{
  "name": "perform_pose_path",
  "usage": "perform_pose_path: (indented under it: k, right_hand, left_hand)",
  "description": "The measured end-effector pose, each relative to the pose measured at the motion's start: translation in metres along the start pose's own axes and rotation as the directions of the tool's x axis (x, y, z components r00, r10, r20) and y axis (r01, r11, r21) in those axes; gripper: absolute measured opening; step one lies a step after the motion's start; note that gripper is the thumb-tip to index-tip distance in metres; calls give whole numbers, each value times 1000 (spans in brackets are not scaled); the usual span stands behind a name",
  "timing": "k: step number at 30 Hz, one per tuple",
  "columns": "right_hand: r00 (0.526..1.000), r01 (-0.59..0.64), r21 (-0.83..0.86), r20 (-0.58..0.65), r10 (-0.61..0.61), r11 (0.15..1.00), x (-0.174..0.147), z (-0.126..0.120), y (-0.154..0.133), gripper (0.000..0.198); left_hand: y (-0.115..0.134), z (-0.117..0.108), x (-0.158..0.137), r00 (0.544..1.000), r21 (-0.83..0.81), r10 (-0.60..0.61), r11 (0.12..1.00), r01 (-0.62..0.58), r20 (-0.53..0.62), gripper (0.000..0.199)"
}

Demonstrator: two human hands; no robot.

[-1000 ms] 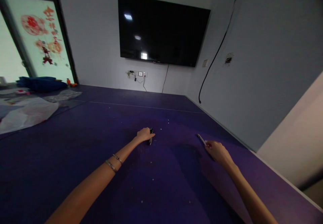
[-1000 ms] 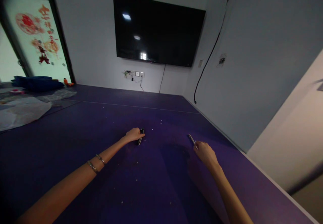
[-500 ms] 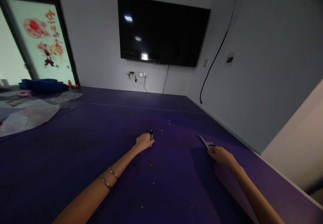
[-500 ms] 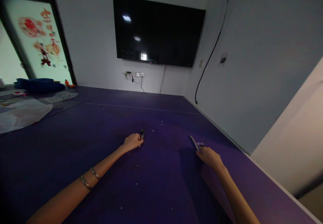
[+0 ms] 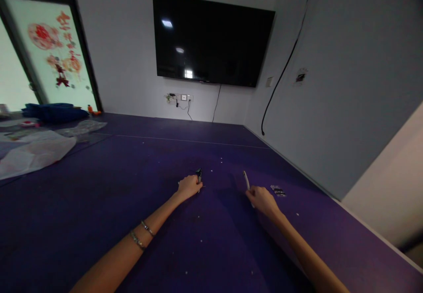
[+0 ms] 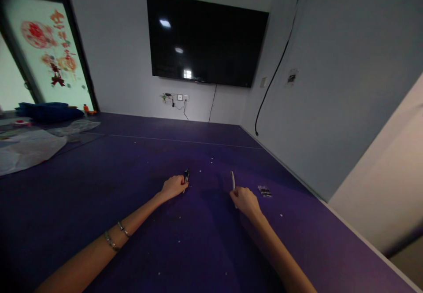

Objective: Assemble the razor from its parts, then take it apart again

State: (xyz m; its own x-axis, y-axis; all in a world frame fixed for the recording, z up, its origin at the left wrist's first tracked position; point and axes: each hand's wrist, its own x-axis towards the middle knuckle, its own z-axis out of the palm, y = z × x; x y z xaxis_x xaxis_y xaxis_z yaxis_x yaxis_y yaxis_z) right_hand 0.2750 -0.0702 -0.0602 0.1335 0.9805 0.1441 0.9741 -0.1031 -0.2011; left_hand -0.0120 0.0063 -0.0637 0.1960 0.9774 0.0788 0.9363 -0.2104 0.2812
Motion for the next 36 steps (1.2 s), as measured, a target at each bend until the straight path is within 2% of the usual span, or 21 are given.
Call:
perform_pose_path:
  k: [4,8,12,17,22,25,28,33,36]
  right_hand:
    - [994,106,-15,19,-106,994,1,9,-65,34]
    - [986,169,-36,16,-169,985,10,19,-111,36]
    - [984,174,-24,39,-173,984,17,26,-134,35]
    - [985,167,-8,44,-166,986,18,31,-145,37]
    - [986,158,-2,49,-158,987,18,33,-148,39]
    - [986,159,24,56,-160,987,18,31,-145,41]
    - [985,164,80,31,-167,983,19,23,-134,42]
    - [991,130,206,-51,-122,970,30,6,-85,32]
    - [993,99,284,-92,-75,954,37,1,-39,26]
  left_hand:
    - [1,0,-1,1000,6,10,1000,-10,-12,30]
    - [2,-3,-4,1000,-2,16,1000,-16,-7,29]
    - [3,-5,-5,1000,-4,5,1000,-5,2,27]
    - [3,-5,-5,1000,-9,-2,1000,2,11,26]
    - [1,-3,-3,1000,-31,1,1000,-1,2,33]
    - [-2,0,1,998,-93,-23,996,18,-55,36]
    - [-7,2,4,991,-155,-37,988,16,-130,29]
    - [-15,4,5,954,-82,45,994,-72,-296,17]
    - [-18,5,4,954,-22,41,999,-49,-297,19]
